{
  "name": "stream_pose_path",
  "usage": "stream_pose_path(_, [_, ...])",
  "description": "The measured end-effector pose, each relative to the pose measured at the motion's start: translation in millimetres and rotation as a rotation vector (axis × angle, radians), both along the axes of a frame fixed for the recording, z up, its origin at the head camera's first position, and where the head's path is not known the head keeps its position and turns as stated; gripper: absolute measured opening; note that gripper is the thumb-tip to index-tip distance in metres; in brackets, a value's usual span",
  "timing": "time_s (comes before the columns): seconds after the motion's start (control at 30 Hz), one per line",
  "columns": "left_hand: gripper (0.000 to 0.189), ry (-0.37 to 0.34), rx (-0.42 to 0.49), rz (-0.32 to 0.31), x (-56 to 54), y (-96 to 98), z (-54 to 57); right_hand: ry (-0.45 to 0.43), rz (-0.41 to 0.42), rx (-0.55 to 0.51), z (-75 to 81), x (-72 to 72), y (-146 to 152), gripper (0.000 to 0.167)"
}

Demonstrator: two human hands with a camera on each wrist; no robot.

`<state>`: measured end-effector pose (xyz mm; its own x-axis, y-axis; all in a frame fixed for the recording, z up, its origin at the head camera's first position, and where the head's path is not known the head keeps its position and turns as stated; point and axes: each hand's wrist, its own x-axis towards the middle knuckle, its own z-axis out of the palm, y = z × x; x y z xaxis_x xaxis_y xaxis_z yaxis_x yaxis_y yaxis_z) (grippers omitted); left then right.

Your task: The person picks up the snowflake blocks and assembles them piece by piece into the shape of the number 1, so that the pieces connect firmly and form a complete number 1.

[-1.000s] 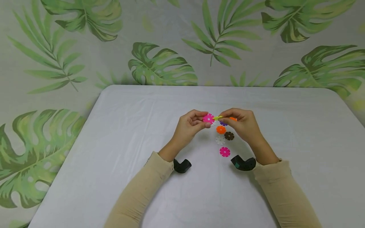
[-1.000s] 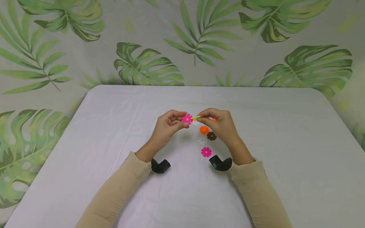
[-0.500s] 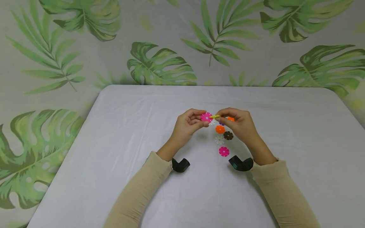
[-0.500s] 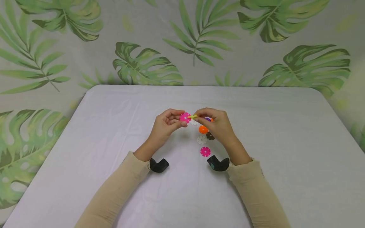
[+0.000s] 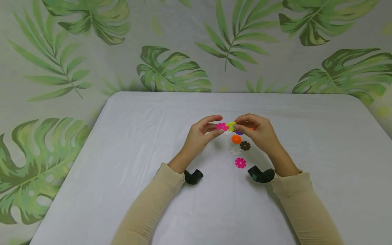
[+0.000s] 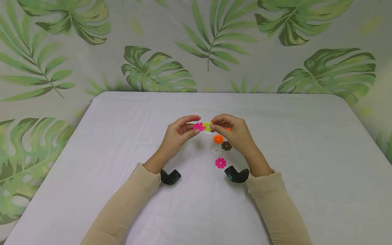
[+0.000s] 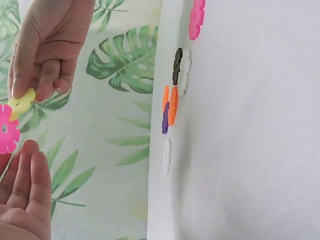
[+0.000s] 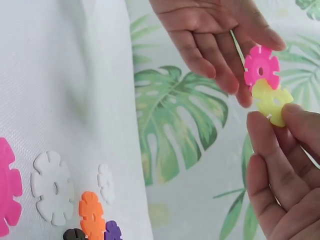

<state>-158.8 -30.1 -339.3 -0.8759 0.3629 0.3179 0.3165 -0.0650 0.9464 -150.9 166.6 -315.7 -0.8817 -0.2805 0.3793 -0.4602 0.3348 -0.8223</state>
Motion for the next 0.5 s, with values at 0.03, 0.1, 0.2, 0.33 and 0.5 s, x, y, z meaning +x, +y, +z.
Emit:
stream_pose_path(0.03, [0.039,0.008,-0.004,-0.005,0.2,0.0,-0.1,-0.013,0.009,-0.019,-0.7,-0.6,0,0.013])
stream_pose_path(0.1, [0.041,0.022,-0.025,-0.012,0.5,0.0,-0.7,-0.036,0.028,-0.058,-2.7,-2.2,2,0.013])
stream_pose_path(0.2, [0.044,0.081,-0.080,-0.015,1.3,0.5,-1.7,-0.070,0.064,-0.115,-8.8,-6.7,5,0.014])
stream_pose_path(0.33, [0.046,0.210,-0.152,0.008,3.1,1.8,-0.7,-0.114,0.104,-0.163,-19.0,-12.8,8,0.017])
stream_pose_path(0.5, [0.043,0.327,-0.206,0.053,5.4,2.5,2.3,-0.141,0.133,-0.183,-24.5,-14.5,7,0.019])
